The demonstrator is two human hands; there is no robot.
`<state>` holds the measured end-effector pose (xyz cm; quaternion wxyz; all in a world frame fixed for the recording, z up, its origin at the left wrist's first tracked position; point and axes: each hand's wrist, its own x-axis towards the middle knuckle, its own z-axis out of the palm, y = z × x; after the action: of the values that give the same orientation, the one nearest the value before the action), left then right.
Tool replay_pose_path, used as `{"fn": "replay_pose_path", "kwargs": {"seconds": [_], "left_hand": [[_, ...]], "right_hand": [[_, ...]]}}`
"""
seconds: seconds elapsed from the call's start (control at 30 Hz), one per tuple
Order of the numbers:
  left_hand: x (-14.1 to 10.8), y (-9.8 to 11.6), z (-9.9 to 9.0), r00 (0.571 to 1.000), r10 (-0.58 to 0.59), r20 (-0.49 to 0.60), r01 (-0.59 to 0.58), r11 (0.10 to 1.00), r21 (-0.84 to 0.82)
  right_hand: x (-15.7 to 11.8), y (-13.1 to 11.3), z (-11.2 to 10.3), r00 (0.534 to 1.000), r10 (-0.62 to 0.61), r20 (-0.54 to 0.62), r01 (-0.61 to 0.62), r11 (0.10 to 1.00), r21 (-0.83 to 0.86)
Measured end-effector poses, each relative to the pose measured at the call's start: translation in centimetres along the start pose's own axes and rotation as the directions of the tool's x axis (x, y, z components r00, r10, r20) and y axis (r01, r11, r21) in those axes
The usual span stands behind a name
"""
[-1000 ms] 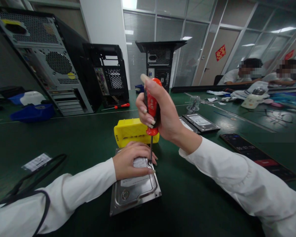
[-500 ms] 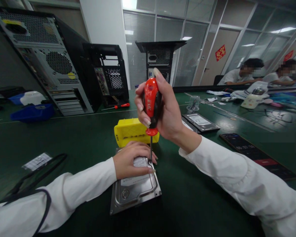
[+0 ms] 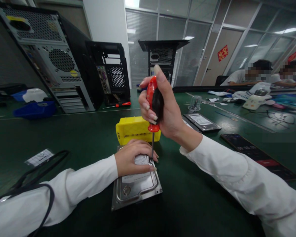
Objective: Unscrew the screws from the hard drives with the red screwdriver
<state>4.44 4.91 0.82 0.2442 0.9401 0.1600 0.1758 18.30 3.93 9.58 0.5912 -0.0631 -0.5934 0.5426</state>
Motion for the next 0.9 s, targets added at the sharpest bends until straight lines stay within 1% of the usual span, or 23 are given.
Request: {"fn": "replay_pose_path", "kwargs": {"seconds": [0.1, 0.17, 0.27, 0.4, 0.47, 0.6, 0.7, 0.77, 0.9], "left_hand": [[-0.02, -0.05, 0.04, 1.0, 0.007, -0.002, -0.007, 1.0, 0.005], [-0.01, -0.04, 0.04, 1.0, 0.008, -0.004, -0.008, 1.0, 0.008], [0.02, 0.01, 0.02, 1.0, 0.006, -0.007, -0.006, 1.0, 0.001], [0.07, 0.03, 0.02, 1.0, 0.014, -0.015, -0.014, 1.0, -0.011], [0.09, 0.0, 0.03, 1.0, 0.015, -0.015, -0.015, 1.0, -0.012], [0.09, -0.06, 0.04, 1.0, 0.02, -0.01, -0.02, 1.0, -0.015], [0.04, -0.03, 0.04, 1.0, 0.009, -0.01, -0.01, 1.0, -0.015], [0.01, 0.03, 0.02, 1.0, -0.002, -0.005, 0.002, 1.0, -0.006], [-0.02, 0.12, -0.04, 1.0, -0.018, 0.004, 0.018, 1.0, 0.004]], "right_hand": [[-0.05, -0.1, -0.3, 0.999, -0.012, 0.033, 0.011, 1.0, 0.019], [-0.14, -0.16, -0.31, 0.998, 0.001, 0.055, -0.002, 1.0, 0.022], [-0.26, -0.1, -0.05, 0.998, 0.023, 0.061, -0.023, 1.0, -0.001], [-0.28, 0.14, 0.31, 0.995, 0.004, 0.098, -0.009, 0.999, 0.046], [-0.29, 0.17, 0.39, 0.996, -0.004, 0.094, 0.0, 0.999, 0.05], [-0.39, 0.05, 0.37, 0.998, -0.005, 0.064, 0.006, 1.0, -0.016], [-0.42, -0.01, 0.3, 0.999, 0.021, 0.029, -0.02, 0.999, -0.037], [-0.42, -0.05, 0.27, 0.999, 0.028, 0.026, -0.027, 0.999, -0.033], [-0.44, -0.26, 0.35, 0.994, 0.008, 0.106, -0.007, 1.0, -0.011]]}}
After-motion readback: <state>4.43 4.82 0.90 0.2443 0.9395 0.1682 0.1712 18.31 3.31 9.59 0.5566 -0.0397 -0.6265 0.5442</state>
